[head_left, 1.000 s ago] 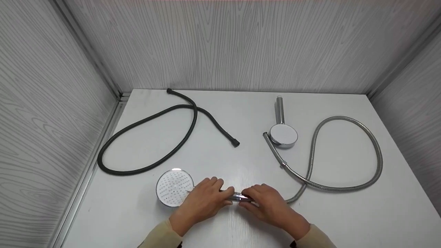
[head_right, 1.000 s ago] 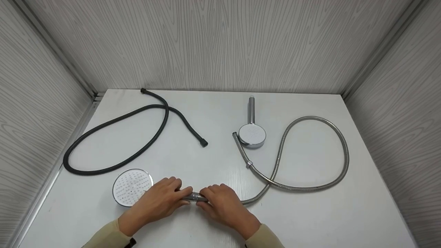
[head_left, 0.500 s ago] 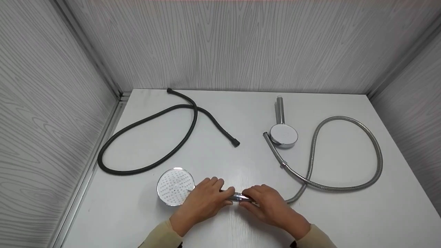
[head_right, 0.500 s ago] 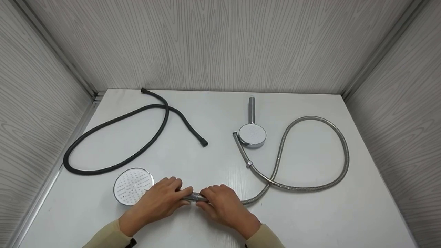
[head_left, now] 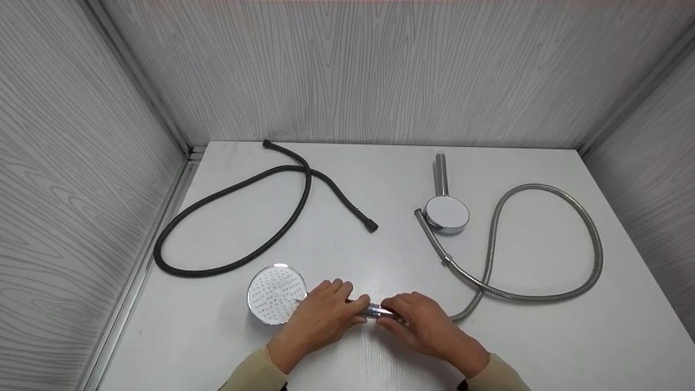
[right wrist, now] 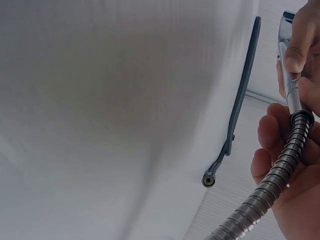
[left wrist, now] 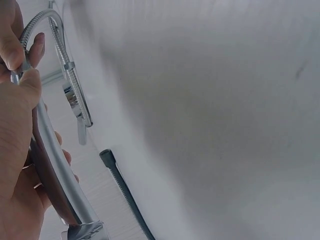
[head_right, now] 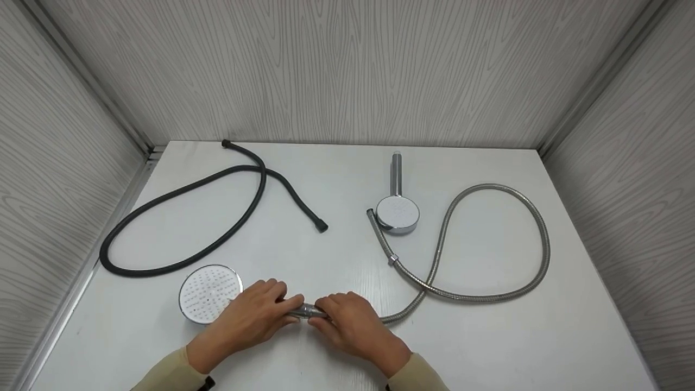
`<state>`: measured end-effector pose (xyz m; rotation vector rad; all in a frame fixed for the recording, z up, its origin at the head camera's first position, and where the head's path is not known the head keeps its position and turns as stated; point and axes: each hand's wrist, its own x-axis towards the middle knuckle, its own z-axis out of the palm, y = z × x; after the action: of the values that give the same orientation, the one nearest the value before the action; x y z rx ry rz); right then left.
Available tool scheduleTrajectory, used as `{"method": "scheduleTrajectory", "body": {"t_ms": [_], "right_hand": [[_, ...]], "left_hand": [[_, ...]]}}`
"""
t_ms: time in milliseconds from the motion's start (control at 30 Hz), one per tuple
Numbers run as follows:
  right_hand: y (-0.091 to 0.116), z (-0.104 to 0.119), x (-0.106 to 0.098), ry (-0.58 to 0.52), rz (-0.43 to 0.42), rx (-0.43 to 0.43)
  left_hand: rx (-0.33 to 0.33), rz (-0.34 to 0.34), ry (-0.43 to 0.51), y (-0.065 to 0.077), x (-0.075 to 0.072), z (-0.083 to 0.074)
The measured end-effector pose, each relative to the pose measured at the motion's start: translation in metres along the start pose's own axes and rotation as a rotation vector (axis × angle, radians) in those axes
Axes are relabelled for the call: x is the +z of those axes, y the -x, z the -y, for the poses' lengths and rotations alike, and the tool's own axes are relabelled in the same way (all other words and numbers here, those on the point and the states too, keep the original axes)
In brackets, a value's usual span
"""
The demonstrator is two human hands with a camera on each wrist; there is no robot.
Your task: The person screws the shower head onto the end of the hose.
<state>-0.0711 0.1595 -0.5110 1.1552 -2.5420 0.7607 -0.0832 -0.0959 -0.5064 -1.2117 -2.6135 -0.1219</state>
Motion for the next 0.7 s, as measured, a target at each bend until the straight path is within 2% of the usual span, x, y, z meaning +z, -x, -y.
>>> {"method": "scheduleTrajectory", "body": {"t_ms": [167, 333, 700], "right_hand": [[0.000, 0.000, 0.001, 0.017, -0.017, -0.028], [0.001, 0.000, 0.002, 0.007, -0.002, -0.012], [0.004, 0.001, 0.004, 0.013, 0.172, 0.111]], "left_hand": [[-0.003, 0.005, -0.006, 0.000, 0.002, -0.001], [-0.007, -0.013, -0.011, 0.002, 0.004, -0.002], [-0.019, 0.005, 0.008, 0.006, 0.017, -0.009]]}}
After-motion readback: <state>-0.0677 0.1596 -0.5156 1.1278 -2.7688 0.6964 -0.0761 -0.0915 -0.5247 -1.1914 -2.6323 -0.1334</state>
